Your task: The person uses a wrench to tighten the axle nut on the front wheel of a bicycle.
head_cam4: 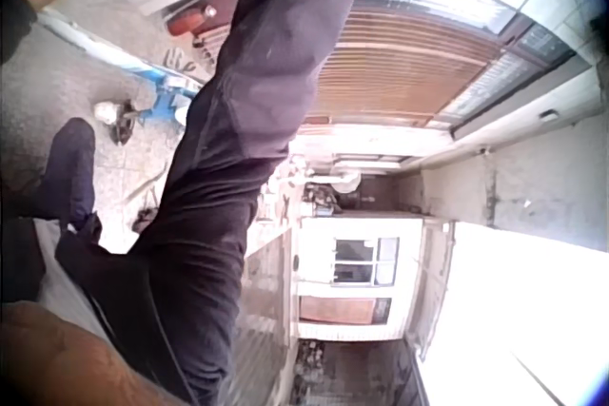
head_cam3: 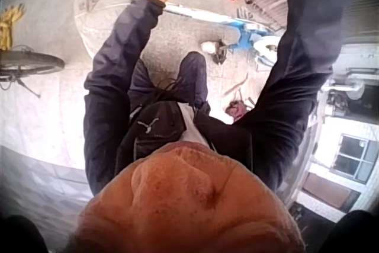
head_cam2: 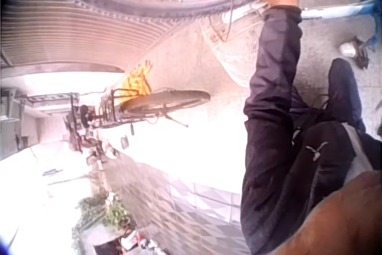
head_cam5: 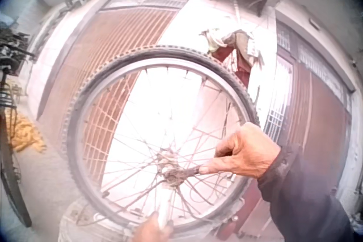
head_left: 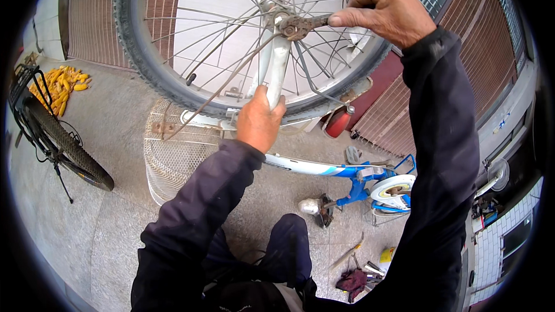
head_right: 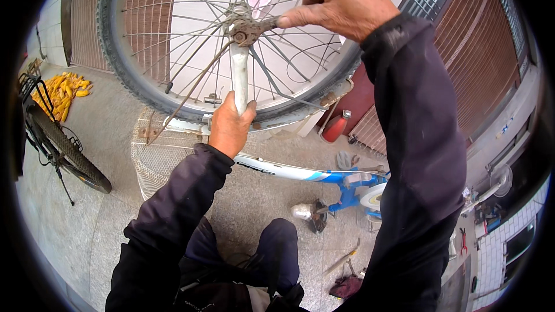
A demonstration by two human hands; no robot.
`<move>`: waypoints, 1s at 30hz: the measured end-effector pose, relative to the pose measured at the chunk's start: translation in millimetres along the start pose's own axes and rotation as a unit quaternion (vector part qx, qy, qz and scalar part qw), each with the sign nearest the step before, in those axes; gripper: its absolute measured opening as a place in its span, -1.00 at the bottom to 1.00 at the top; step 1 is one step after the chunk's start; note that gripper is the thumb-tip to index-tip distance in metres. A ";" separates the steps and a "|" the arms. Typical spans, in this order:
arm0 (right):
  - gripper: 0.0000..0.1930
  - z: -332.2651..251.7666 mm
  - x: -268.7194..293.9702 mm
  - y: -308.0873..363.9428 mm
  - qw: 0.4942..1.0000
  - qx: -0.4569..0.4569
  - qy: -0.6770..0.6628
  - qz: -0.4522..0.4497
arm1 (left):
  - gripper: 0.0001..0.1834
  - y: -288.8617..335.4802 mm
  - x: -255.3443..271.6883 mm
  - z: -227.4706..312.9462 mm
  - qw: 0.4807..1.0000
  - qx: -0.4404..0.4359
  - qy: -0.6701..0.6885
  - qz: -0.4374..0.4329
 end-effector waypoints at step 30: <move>-0.73 -15.7 -85.5 80.8 0.957 -0.073 -0.179 0.216 | -0.74 0.1 -0.9 -1.8 0.999 -0.017 -0.019 0.029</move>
Point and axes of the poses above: each hand's wrist, its own y-axis away from the middle knuckle, its own x-axis out of the back of the hand, z = x × y, the point moved 3 cm from there along -y, towards the middle knuckle, and after that the axes turned 14 degrees about -y, right-handed, at the moved point
